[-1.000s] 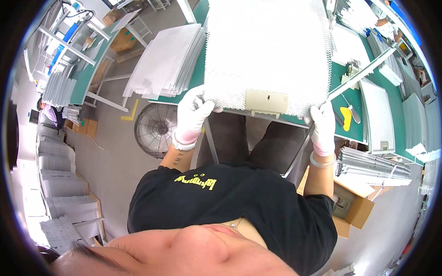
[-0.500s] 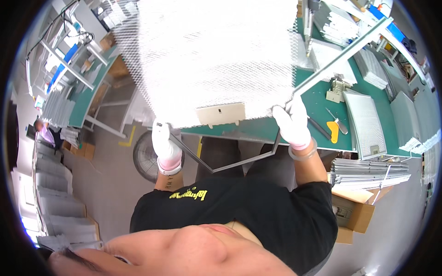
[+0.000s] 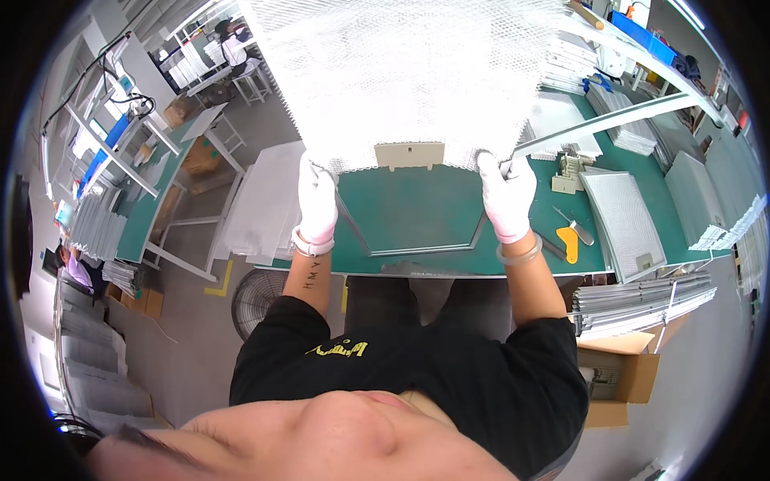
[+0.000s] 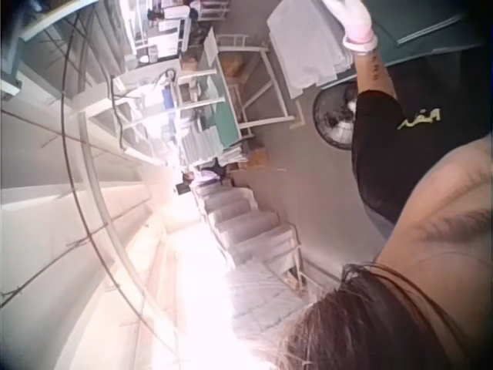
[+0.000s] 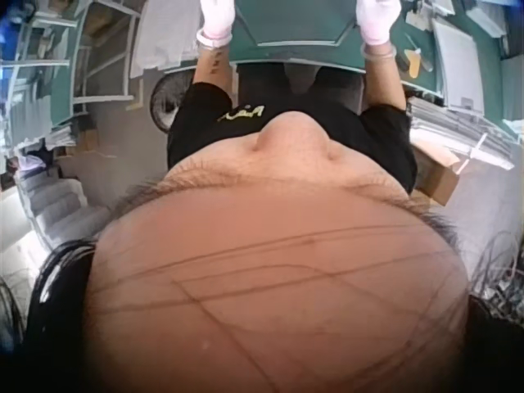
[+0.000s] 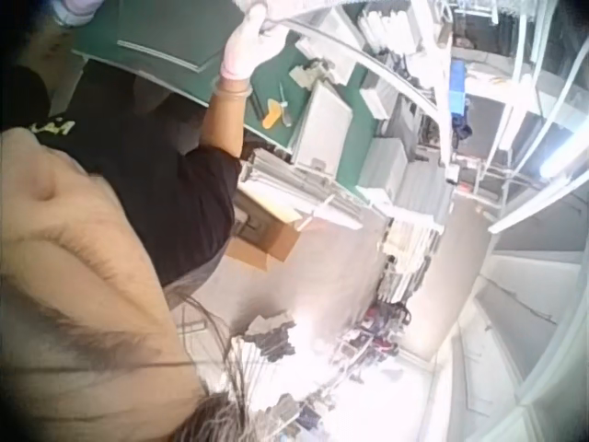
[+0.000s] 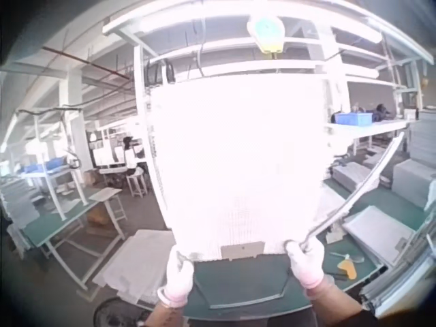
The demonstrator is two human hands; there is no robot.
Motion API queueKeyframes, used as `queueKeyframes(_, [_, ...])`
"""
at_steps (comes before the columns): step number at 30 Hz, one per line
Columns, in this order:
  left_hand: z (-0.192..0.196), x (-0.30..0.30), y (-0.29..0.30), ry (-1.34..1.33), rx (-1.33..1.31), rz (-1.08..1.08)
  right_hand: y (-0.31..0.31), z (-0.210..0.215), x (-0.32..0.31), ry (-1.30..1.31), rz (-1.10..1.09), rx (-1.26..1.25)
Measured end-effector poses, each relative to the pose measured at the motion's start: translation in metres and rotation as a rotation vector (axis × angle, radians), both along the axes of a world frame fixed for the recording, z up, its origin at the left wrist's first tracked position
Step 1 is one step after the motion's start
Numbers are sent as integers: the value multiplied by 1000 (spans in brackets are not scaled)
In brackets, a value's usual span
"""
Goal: The person assembles air filters by placing a mesh sheet onto a green workbench, positioning a small metal bracket, and inserting a metal frame. They then use a power drill to secure the components together. The process is repeated for multiple units.
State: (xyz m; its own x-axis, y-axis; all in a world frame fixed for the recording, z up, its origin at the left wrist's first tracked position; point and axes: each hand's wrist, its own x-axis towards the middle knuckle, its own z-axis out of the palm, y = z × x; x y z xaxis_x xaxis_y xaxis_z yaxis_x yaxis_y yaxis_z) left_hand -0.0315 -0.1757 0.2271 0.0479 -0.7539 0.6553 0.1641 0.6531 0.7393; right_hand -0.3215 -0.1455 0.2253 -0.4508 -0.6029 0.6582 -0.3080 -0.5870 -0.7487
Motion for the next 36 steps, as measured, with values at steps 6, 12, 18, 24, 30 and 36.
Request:
queueKeyframes(6, [-7,0,-5,-31,45,118,3,-11,-7,10,42,20])
queueKeyframes(12, [-7,-1,6,-142,-25,186,-3,-25,-17,-20,148,76])
queueKeyframes(18, [-64,2,4,-194,101,114,-4,-45,-6,-99,454,135])
queueKeyframes(24, [-14,14,8,-196,133,-135,4,-6,-30,-11,541,251])
queueKeyframes(30, [-6,6,5,-205,9,99,-8,-20,-23,133,55,-5])
queueKeyframes(36, [-29,-4,27,-43,58,110,5,-29,-14,-9,203,77])
